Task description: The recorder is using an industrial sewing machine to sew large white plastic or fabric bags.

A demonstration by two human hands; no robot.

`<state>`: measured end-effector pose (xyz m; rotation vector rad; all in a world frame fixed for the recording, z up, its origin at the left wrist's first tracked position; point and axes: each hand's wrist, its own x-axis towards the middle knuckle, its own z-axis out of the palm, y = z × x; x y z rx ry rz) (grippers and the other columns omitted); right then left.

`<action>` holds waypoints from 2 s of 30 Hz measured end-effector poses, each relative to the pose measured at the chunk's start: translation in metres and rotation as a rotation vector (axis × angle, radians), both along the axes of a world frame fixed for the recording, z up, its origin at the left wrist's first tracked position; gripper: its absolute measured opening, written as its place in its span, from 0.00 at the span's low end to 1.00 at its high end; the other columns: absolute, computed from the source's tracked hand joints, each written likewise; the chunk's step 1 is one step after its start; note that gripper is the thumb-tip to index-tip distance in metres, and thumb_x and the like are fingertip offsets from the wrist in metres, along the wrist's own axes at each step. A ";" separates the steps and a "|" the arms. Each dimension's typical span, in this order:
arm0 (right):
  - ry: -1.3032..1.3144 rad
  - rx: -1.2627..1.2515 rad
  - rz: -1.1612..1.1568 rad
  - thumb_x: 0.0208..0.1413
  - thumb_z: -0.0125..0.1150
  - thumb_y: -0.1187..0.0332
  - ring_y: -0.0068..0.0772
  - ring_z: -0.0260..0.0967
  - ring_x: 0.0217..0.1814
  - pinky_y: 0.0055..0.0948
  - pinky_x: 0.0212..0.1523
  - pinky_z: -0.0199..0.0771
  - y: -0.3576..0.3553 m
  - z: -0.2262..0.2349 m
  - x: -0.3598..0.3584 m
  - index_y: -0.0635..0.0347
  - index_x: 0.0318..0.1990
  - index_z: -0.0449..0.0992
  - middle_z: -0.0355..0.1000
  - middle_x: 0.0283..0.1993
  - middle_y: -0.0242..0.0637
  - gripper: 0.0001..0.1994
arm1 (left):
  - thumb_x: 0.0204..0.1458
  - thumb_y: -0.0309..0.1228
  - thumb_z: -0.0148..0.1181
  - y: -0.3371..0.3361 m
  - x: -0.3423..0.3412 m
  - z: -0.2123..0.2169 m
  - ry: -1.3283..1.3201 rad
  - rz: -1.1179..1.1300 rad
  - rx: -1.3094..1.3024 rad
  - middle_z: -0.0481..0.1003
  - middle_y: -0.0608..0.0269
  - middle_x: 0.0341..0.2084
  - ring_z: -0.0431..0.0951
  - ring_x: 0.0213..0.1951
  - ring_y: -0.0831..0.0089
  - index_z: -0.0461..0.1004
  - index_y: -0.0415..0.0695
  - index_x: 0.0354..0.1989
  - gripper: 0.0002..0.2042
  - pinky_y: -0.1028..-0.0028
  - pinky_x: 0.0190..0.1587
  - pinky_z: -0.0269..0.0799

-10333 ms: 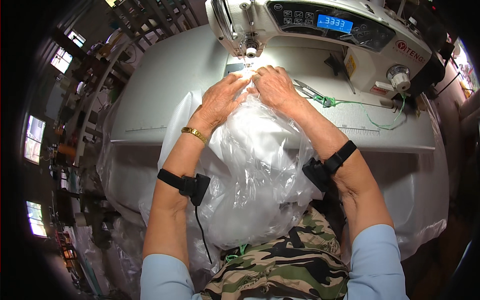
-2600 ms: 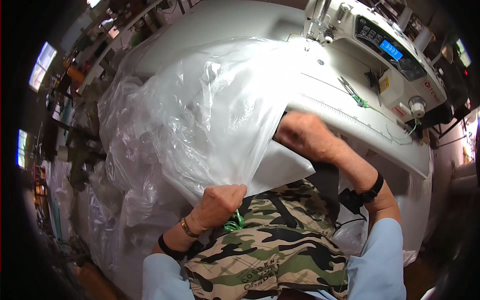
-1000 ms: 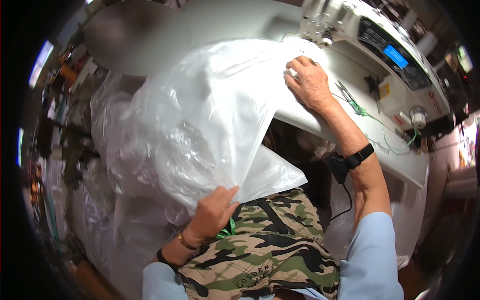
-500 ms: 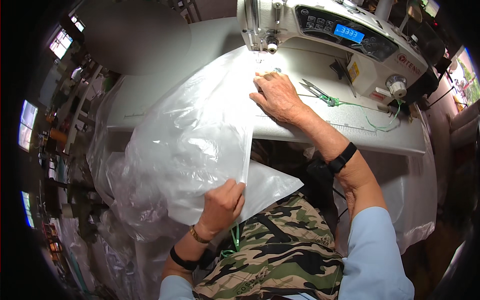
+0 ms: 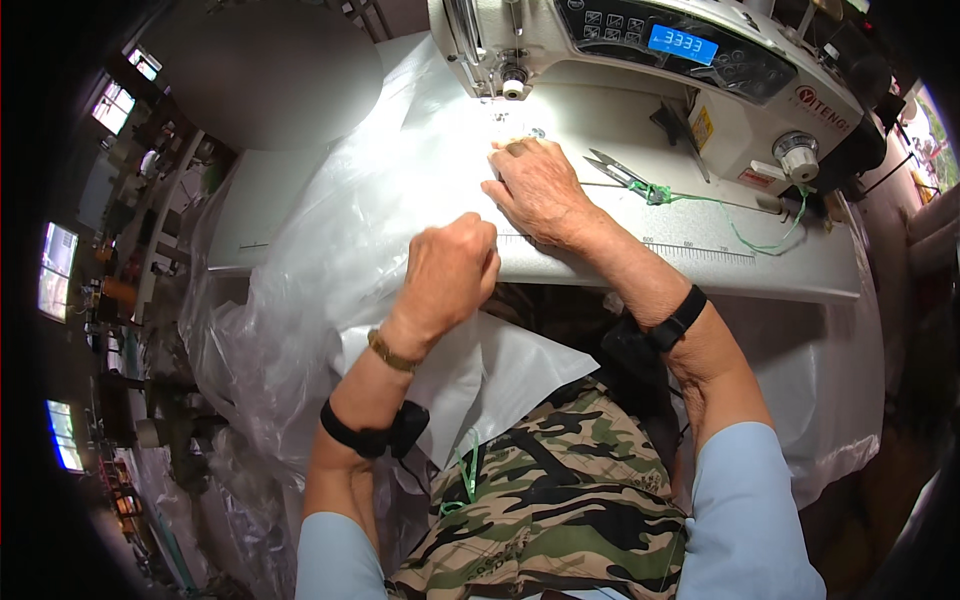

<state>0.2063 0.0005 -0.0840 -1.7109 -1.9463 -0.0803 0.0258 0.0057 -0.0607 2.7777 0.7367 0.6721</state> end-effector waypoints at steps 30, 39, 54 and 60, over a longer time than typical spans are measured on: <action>-0.162 -0.126 0.508 0.52 0.63 0.63 0.42 0.68 0.56 0.44 0.62 0.61 -0.118 -0.054 -0.141 0.60 0.44 0.73 0.73 0.49 0.43 0.15 | 0.51 0.29 0.65 -0.039 -0.182 -0.057 -0.204 0.834 0.256 0.65 0.52 0.59 0.64 0.59 0.53 0.68 0.39 0.57 0.24 0.60 0.60 0.61; 0.397 -0.468 0.503 0.59 0.59 0.62 0.51 0.73 0.49 0.41 0.50 0.73 -0.119 -0.005 -0.121 0.69 0.50 0.71 0.76 0.45 0.50 0.19 | 0.56 0.27 0.60 -0.034 -0.228 0.030 -0.692 0.494 -0.438 0.70 0.72 0.18 0.68 0.20 0.85 0.74 0.42 0.30 0.05 0.82 0.24 0.65; 2.276 -0.440 0.814 0.63 0.56 0.60 0.28 0.74 0.39 0.39 0.59 0.68 -0.048 0.032 -0.130 0.60 0.56 0.68 0.76 0.38 0.31 0.19 | 0.52 0.34 0.65 -0.143 -0.258 0.162 -0.443 0.522 -0.318 0.63 0.79 0.13 0.57 0.17 0.91 0.74 0.40 0.21 0.13 0.83 0.19 0.47; 1.949 -0.810 0.724 0.61 0.59 0.63 0.24 0.73 0.41 0.26 0.47 0.73 -0.116 0.011 -0.187 0.62 0.44 0.78 0.76 0.44 0.36 0.12 | 0.46 0.33 0.67 -0.163 -0.283 0.095 0.180 0.349 -0.412 0.71 0.61 0.13 0.69 0.17 0.69 0.73 0.39 0.19 0.12 0.71 0.22 0.63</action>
